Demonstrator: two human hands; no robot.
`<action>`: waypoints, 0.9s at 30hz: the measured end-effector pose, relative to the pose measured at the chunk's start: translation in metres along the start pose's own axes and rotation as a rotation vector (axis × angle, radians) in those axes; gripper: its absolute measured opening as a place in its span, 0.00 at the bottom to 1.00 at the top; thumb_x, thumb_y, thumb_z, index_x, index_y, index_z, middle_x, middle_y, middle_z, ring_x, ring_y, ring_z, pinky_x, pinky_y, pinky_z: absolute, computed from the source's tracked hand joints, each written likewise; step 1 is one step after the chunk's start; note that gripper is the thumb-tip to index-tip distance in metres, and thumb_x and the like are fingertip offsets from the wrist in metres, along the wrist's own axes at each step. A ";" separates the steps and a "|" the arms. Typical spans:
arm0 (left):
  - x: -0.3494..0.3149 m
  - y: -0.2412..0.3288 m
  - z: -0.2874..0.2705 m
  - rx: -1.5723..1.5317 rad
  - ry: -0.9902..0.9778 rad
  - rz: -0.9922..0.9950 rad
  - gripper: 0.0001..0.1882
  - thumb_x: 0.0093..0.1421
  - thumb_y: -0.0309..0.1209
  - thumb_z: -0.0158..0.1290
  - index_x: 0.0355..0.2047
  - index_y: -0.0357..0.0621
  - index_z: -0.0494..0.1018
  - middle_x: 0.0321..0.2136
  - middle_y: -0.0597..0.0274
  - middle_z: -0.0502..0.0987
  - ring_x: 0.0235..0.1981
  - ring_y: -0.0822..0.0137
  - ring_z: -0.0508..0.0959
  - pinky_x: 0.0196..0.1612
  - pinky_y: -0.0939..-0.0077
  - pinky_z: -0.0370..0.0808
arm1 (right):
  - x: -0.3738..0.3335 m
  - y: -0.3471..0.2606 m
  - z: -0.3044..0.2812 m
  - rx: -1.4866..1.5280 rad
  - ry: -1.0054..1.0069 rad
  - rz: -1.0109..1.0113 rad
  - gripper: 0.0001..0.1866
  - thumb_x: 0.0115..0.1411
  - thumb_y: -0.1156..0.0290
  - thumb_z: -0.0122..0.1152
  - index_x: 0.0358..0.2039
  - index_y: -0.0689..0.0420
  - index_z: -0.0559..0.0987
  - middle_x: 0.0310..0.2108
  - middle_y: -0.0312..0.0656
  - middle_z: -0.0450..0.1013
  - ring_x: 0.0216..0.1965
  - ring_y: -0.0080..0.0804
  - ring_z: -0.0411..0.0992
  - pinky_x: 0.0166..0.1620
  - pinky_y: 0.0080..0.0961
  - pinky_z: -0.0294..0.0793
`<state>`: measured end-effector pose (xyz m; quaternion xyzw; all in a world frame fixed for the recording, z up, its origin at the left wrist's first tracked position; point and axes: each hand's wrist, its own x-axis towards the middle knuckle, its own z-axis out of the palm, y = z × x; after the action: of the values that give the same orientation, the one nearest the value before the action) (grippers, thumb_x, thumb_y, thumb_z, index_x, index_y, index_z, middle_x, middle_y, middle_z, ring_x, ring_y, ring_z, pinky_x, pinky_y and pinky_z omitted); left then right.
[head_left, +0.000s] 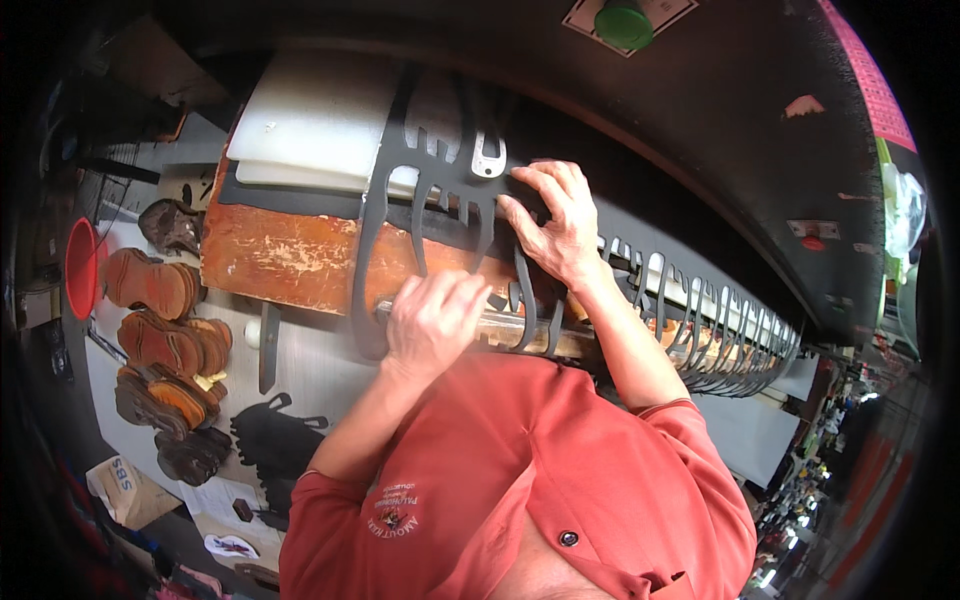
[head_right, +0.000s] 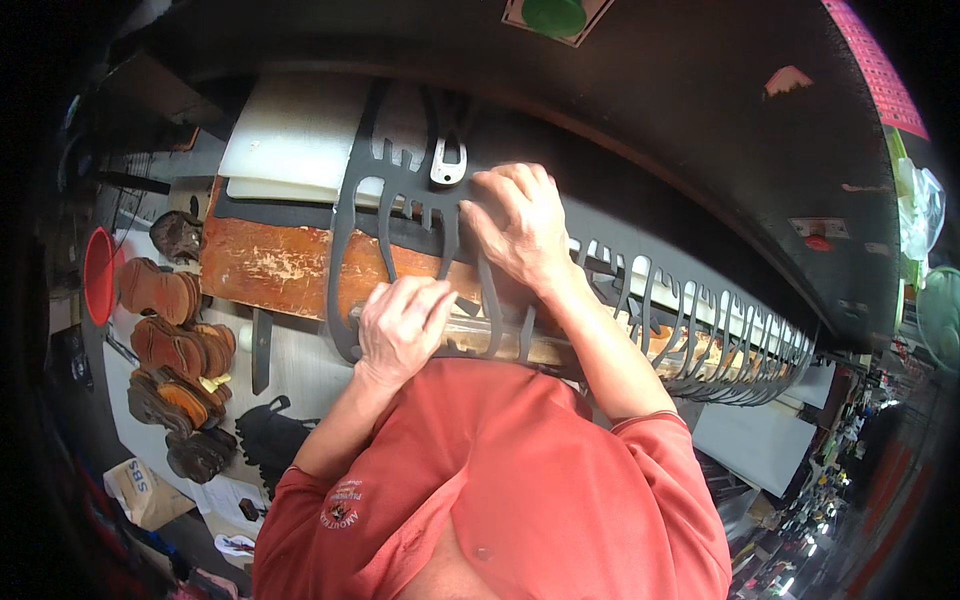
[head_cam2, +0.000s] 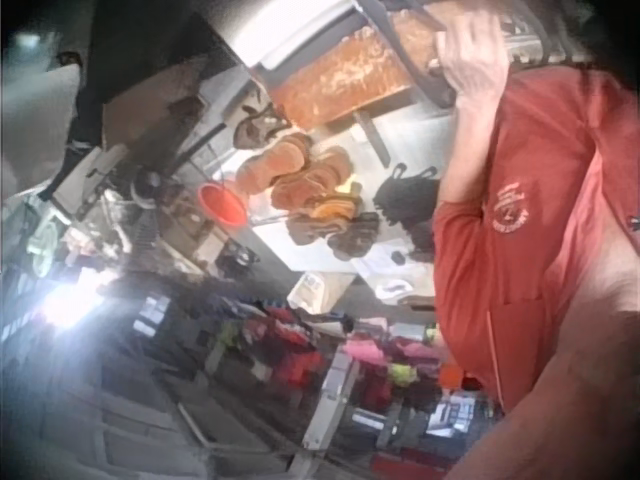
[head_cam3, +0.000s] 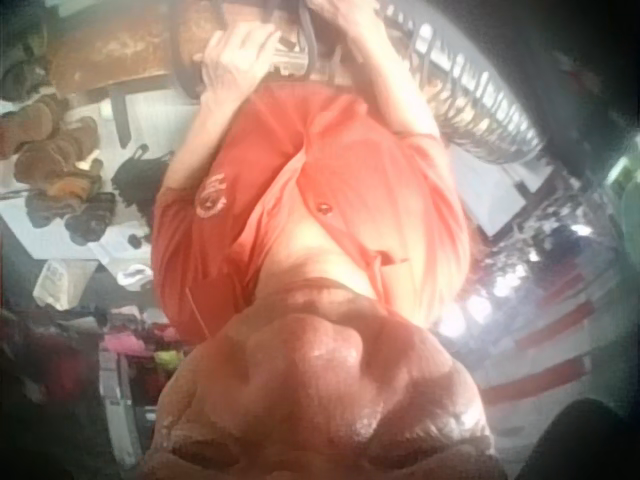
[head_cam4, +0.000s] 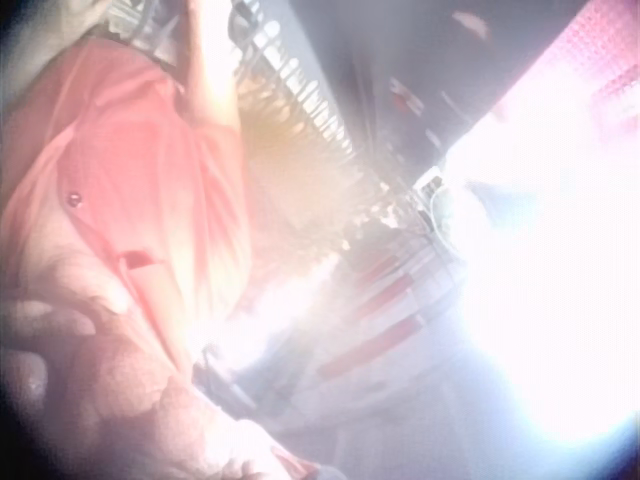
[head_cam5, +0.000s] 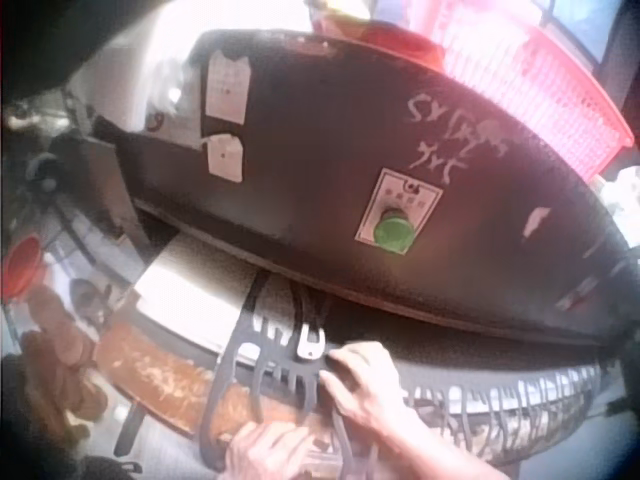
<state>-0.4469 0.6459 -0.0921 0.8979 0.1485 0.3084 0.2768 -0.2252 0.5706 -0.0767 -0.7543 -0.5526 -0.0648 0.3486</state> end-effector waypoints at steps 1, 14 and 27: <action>0.003 -0.005 0.006 -0.002 0.034 0.026 0.12 0.59 0.26 0.69 0.43 0.45 0.81 0.35 0.63 0.81 0.30 0.60 0.82 0.34 0.64 0.74 | 0.007 0.004 0.001 -0.003 0.020 -0.035 0.18 0.57 0.71 0.77 0.46 0.60 0.84 0.46 0.49 0.80 0.49 0.48 0.78 0.53 0.39 0.79; 0.080 -0.053 0.047 0.084 0.052 0.139 0.10 0.53 0.22 0.66 0.37 0.44 0.82 0.37 0.68 0.82 0.37 0.63 0.83 0.34 0.64 0.74 | 0.115 -0.023 -0.072 -0.062 0.247 -0.210 0.15 0.65 0.82 0.65 0.52 0.62 0.80 0.43 0.47 0.78 0.40 0.40 0.80 0.45 0.29 0.79; 0.102 -0.050 0.045 -0.055 0.074 0.037 0.04 0.63 0.31 0.64 0.36 0.45 0.82 0.32 0.62 0.80 0.32 0.54 0.81 0.39 0.60 0.77 | -0.023 0.041 -0.026 0.168 0.011 0.370 0.07 0.65 0.70 0.72 0.35 0.61 0.84 0.28 0.43 0.78 0.28 0.32 0.76 0.34 0.27 0.75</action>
<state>-0.3451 0.7126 -0.1026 0.8805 0.1336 0.3504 0.2901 -0.1903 0.5314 -0.0874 -0.8108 -0.4059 0.0426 0.4195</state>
